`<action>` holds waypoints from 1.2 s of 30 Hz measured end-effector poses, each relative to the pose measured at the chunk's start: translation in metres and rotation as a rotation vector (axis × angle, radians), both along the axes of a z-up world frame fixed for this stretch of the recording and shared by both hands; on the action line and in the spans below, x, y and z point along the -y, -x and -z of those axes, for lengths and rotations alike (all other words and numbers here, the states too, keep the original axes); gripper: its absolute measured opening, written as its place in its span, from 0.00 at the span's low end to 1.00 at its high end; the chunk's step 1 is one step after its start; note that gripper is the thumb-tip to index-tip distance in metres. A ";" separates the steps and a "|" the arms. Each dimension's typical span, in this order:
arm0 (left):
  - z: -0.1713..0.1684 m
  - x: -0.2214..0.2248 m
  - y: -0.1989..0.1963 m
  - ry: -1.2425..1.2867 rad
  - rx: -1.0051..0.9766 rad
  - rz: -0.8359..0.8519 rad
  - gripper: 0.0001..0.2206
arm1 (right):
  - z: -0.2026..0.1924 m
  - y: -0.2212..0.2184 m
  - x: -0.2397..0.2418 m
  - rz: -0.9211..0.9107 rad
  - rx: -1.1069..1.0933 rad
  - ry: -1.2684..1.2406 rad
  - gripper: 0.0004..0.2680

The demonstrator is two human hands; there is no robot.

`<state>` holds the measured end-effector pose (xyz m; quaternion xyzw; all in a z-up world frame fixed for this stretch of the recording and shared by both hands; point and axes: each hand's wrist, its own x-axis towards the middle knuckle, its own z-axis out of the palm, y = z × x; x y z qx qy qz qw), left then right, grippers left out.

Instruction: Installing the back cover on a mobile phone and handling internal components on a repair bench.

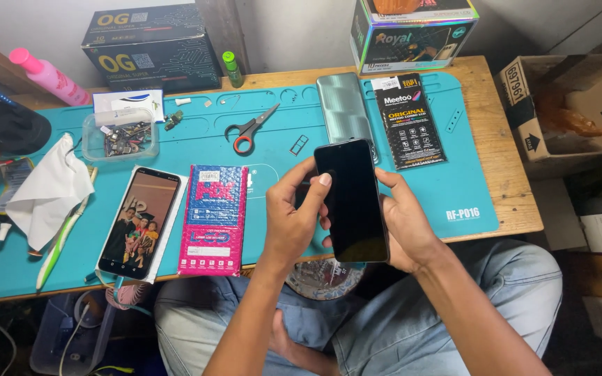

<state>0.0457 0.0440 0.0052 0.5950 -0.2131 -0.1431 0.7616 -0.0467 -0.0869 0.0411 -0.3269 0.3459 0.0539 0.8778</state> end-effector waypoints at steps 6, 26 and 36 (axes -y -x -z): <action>0.008 -0.003 0.003 0.032 -0.046 -0.020 0.16 | 0.017 -0.012 0.003 0.018 0.074 -0.173 0.23; 0.007 0.000 0.008 0.057 -0.045 0.005 0.18 | 0.026 -0.009 0.011 0.029 0.211 -0.331 0.24; 0.012 -0.001 0.005 0.108 -0.056 0.021 0.18 | 0.033 -0.010 0.012 0.024 0.224 -0.335 0.24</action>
